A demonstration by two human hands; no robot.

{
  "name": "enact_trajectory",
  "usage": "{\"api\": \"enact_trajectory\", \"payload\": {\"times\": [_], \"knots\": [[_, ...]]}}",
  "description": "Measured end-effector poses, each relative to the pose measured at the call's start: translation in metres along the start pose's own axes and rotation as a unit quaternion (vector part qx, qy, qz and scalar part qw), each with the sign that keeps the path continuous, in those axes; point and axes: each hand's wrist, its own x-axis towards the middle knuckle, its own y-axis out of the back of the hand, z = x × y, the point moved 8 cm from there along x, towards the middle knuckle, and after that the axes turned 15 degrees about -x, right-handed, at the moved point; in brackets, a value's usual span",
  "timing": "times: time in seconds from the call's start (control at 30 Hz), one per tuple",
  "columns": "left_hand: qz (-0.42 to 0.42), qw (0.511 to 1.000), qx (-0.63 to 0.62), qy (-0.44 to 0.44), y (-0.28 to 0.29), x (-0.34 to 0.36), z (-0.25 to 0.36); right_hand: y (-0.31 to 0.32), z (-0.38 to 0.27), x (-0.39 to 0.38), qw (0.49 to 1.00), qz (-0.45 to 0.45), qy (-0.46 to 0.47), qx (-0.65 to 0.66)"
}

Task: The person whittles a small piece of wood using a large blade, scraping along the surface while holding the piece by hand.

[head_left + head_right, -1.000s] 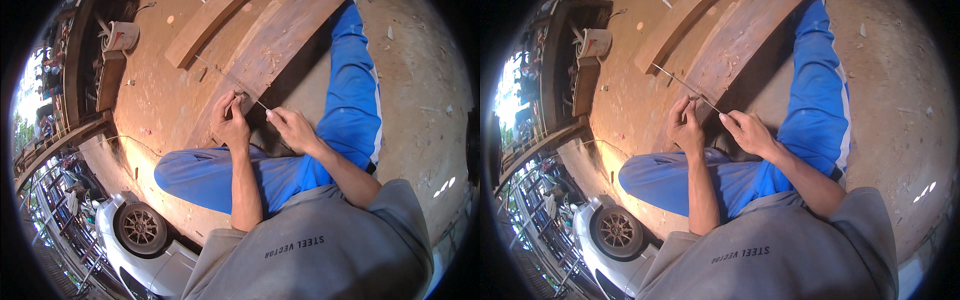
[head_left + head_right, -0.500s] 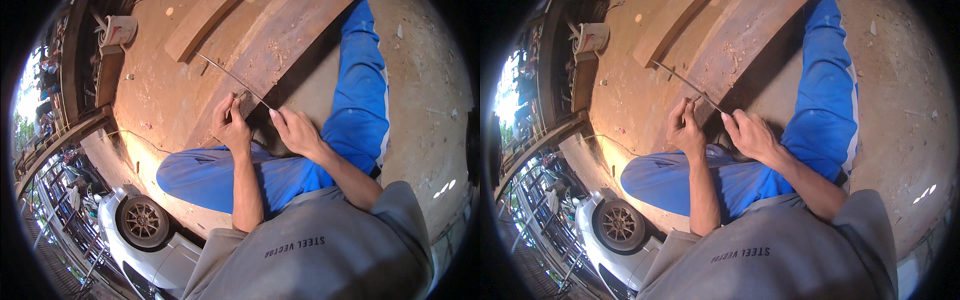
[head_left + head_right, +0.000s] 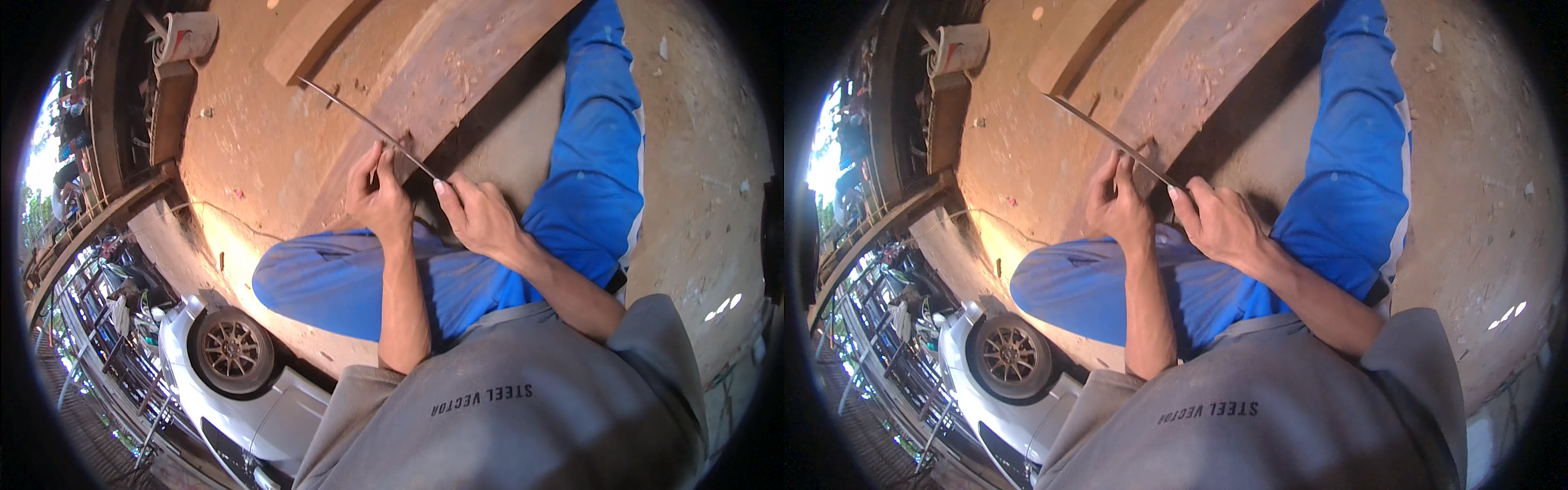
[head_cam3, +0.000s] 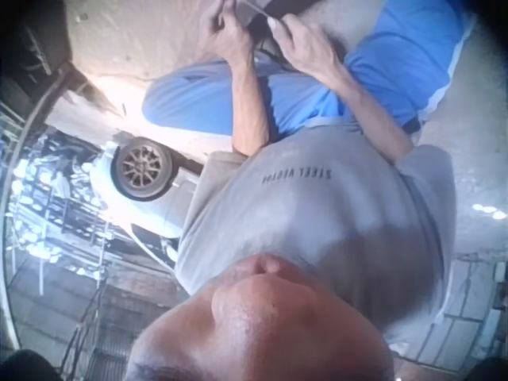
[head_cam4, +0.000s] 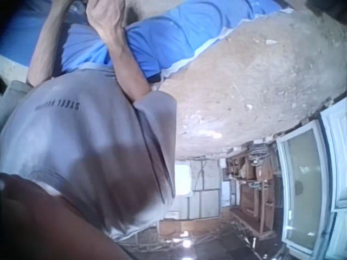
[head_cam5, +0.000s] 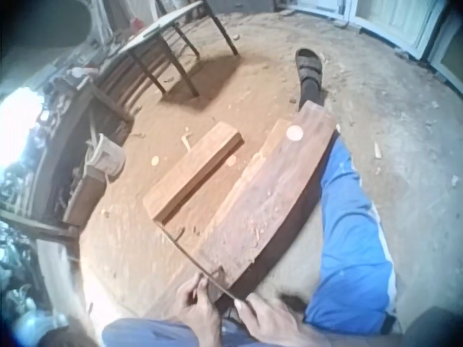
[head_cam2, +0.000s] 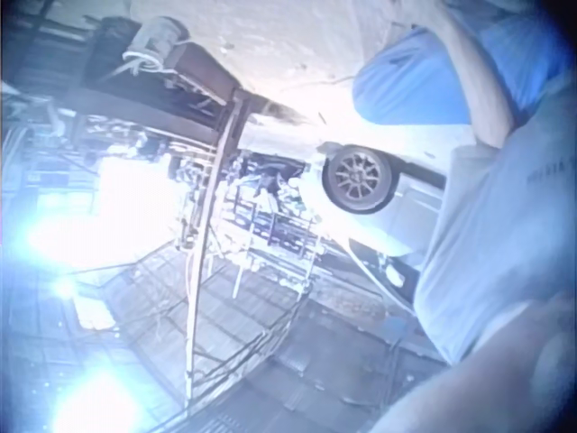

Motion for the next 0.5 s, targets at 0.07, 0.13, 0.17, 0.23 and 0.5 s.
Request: {"api": "enact_trajectory", "payload": {"times": [0.07,0.13,0.17,0.23,0.5], "knots": [[-0.005,1.0,-0.02,-0.014,0.0,-0.001,-0.001,-0.005,0.003,0.0,1.0,-0.004,0.004,-0.018],[0.015,1.0,-0.016,0.015,0.007,-0.002,-0.003,-0.013,0.021,0.008,0.999,0.009,0.007,-0.038],[0.025,0.999,-0.018,0.027,0.007,-0.001,-0.005,-0.009,0.018,0.008,0.999,0.002,0.003,-0.036],[0.016,0.999,-0.034,0.008,0.002,0.001,-0.004,-0.003,0.004,0.005,0.999,-0.017,-0.005,-0.031],[-0.016,1.0,-0.017,0.003,0.0,-0.005,-0.002,-0.001,0.007,-0.001,0.999,-0.01,-0.012,-0.03]]}}
